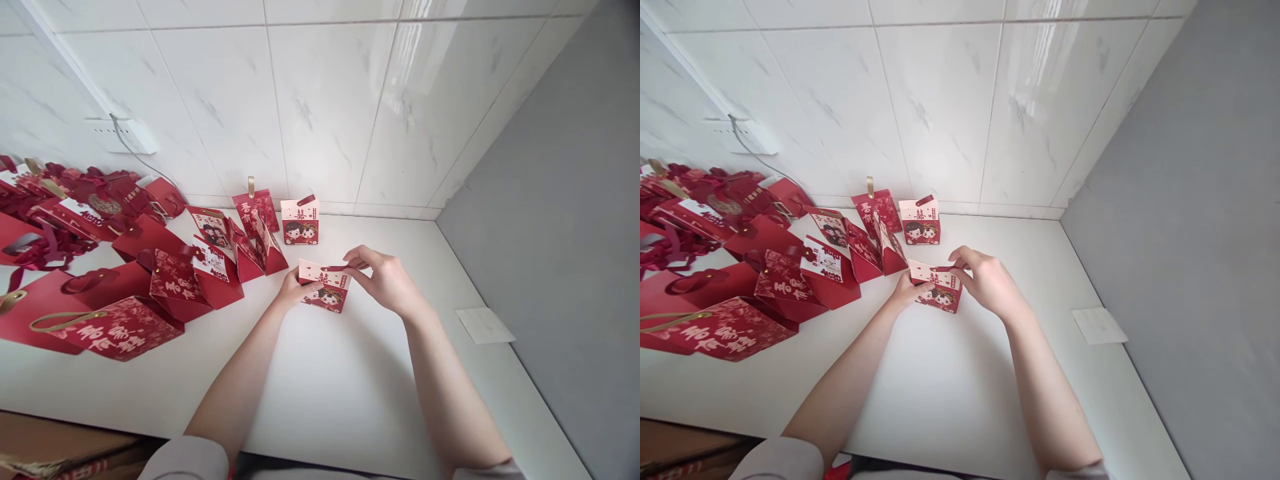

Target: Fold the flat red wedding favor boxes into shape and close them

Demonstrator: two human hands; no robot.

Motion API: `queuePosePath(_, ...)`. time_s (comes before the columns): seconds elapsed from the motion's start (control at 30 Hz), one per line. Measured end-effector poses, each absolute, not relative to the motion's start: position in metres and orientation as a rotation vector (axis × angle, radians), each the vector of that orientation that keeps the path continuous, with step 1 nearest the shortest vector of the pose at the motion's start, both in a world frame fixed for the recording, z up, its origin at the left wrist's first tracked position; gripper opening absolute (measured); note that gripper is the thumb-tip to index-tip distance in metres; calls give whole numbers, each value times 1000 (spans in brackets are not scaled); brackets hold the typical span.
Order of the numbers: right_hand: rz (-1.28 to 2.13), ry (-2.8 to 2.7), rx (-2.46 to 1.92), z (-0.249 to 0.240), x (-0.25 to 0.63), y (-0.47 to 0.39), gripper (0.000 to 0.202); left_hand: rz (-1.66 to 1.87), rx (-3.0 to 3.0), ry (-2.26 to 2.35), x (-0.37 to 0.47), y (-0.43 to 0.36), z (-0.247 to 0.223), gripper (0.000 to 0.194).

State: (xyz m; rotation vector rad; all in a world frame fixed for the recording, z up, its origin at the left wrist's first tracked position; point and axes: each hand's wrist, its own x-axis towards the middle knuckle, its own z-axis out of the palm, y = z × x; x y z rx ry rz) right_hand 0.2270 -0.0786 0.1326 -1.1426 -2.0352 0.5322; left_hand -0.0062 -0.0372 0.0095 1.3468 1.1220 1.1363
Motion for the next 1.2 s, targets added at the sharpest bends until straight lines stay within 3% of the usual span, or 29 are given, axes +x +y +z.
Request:
queuePosePath(0.63, 553, -1976, -1299, 134, 225, -81, 9, 1114, 1315, 1107, -5, -40, 13, 55)
queuePosePath(0.83, 590, -2025, -1470, 139, 230, -86, 24, 1123, 1295, 1077, -5, -40, 13, 55)
queuePosePath(1.03, 511, -2000, -1347, 138, 224, -86, 12, 1108, 1289, 1063, -4, -40, 13, 56)
queuePosePath(1.2, 464, -2023, -1429, 145, 221, -88, 15, 1082, 1285, 1112, -4, -40, 13, 60)
